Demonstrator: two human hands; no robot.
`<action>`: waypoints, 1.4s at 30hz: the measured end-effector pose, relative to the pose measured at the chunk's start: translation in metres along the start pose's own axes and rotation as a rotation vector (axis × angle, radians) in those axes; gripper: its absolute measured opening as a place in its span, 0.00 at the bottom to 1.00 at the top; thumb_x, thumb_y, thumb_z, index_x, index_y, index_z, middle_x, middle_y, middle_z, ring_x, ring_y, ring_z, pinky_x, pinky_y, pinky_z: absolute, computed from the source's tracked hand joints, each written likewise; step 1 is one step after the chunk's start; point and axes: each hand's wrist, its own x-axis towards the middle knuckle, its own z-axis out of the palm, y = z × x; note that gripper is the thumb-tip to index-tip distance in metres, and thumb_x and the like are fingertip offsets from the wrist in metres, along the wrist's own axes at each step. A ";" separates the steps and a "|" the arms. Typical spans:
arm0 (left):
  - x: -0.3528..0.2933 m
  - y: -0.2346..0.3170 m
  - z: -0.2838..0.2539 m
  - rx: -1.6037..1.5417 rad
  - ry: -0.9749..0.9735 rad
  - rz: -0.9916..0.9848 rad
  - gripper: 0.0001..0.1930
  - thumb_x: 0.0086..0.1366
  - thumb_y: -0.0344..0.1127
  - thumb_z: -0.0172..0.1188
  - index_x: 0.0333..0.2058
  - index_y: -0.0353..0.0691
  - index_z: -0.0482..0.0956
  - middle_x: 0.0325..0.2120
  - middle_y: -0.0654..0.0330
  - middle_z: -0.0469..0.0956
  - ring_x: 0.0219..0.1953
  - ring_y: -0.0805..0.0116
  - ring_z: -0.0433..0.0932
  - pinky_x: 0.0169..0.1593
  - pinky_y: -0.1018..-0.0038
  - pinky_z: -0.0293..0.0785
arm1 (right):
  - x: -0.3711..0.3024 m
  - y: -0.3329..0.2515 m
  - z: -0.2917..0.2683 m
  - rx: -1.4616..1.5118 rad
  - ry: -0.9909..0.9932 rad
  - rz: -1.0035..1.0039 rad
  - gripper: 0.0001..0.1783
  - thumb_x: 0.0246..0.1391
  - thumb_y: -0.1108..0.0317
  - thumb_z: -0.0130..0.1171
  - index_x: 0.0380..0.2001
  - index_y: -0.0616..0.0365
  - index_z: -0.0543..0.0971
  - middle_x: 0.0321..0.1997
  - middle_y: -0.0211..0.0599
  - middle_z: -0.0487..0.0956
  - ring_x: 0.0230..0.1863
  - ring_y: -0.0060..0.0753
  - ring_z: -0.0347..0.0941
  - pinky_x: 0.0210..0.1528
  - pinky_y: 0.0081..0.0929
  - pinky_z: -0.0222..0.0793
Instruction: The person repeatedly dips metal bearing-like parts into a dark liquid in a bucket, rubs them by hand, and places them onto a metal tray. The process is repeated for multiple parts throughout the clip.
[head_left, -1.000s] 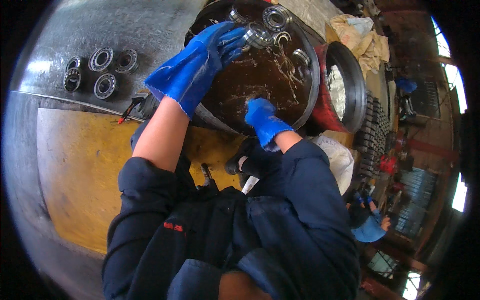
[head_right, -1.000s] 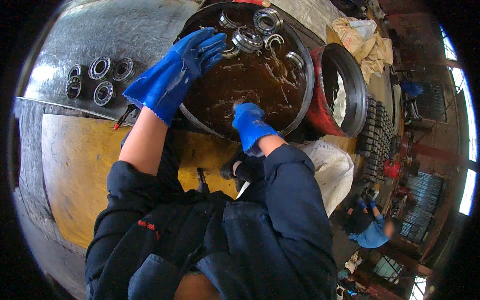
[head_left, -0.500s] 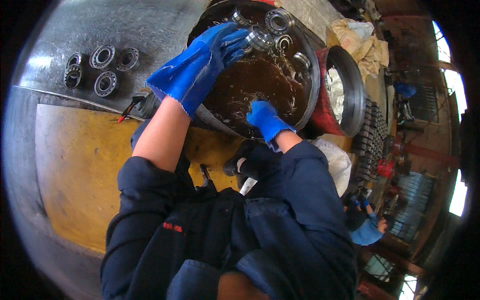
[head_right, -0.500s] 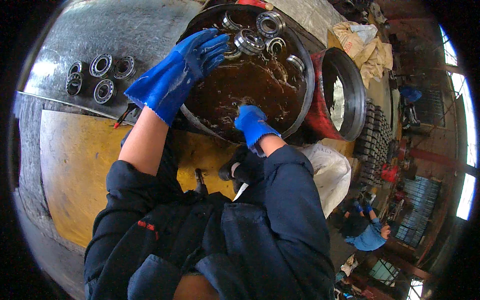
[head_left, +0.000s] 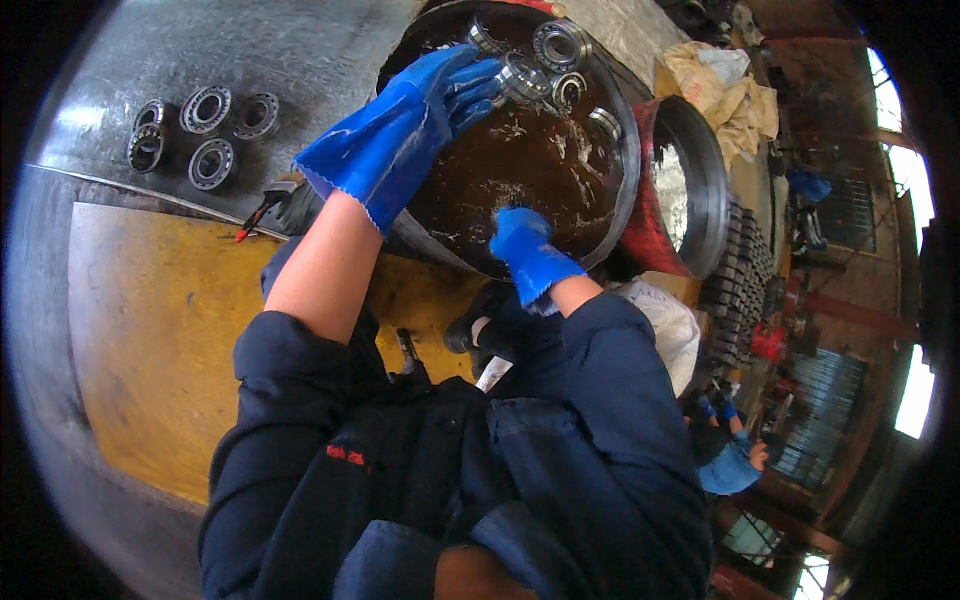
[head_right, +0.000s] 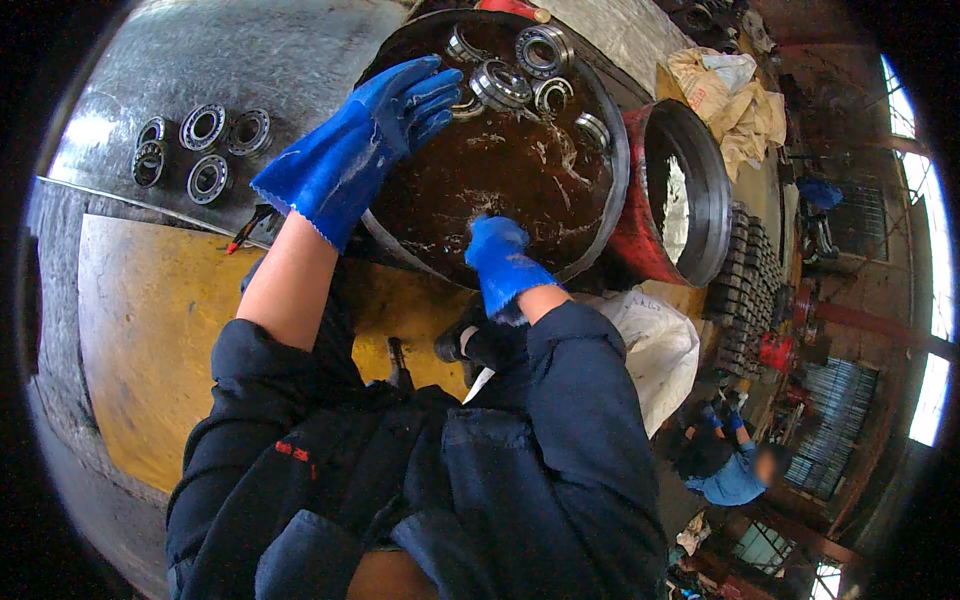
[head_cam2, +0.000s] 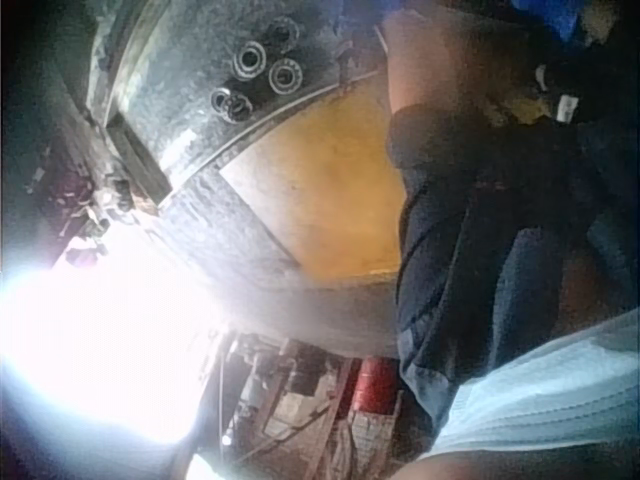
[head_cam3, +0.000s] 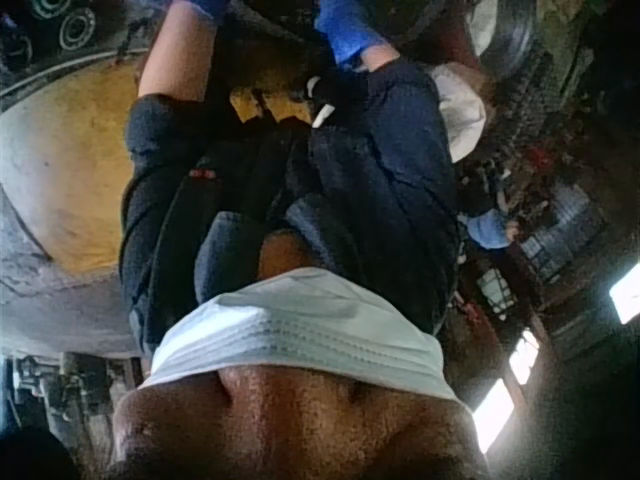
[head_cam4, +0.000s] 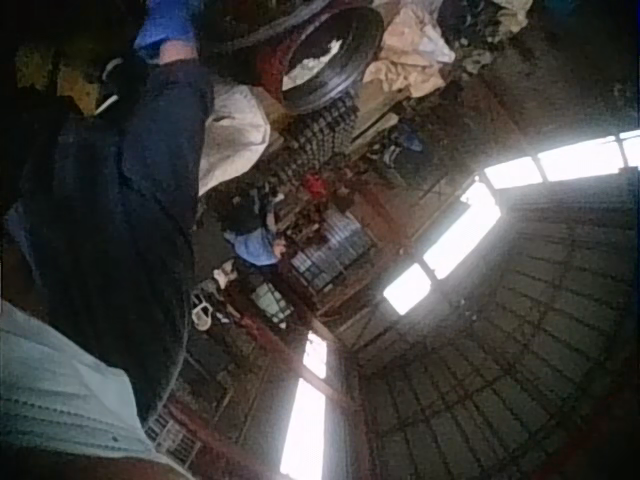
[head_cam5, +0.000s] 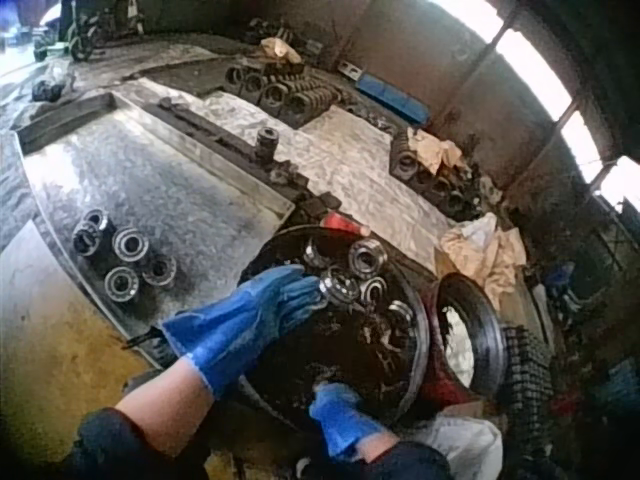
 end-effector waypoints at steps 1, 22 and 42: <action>0.000 0.000 0.004 -0.023 0.014 -0.030 0.23 0.78 0.45 0.43 0.65 0.42 0.68 0.62 0.52 0.74 0.61 0.57 0.76 0.61 0.64 0.75 | -0.004 -0.005 -0.010 -0.201 -0.099 -0.159 0.20 0.47 0.60 0.65 0.45 0.54 0.84 0.52 0.48 0.83 0.54 0.57 0.79 0.54 0.54 0.75; -0.003 0.023 0.035 0.025 0.181 -0.179 0.25 0.77 0.45 0.44 0.69 0.48 0.64 0.66 0.58 0.70 0.62 0.62 0.74 0.60 0.70 0.72 | 0.003 0.039 -0.012 0.299 -0.010 -0.020 0.23 0.44 0.56 0.69 0.43 0.56 0.85 0.44 0.52 0.85 0.49 0.55 0.82 0.50 0.48 0.77; -0.003 0.019 0.028 0.000 0.111 -0.184 0.25 0.77 0.47 0.44 0.69 0.49 0.64 0.66 0.59 0.70 0.64 0.63 0.71 0.62 0.69 0.69 | 0.000 0.035 0.007 0.174 -0.048 -0.088 0.22 0.50 0.55 0.64 0.46 0.55 0.85 0.46 0.51 0.84 0.50 0.54 0.81 0.50 0.46 0.77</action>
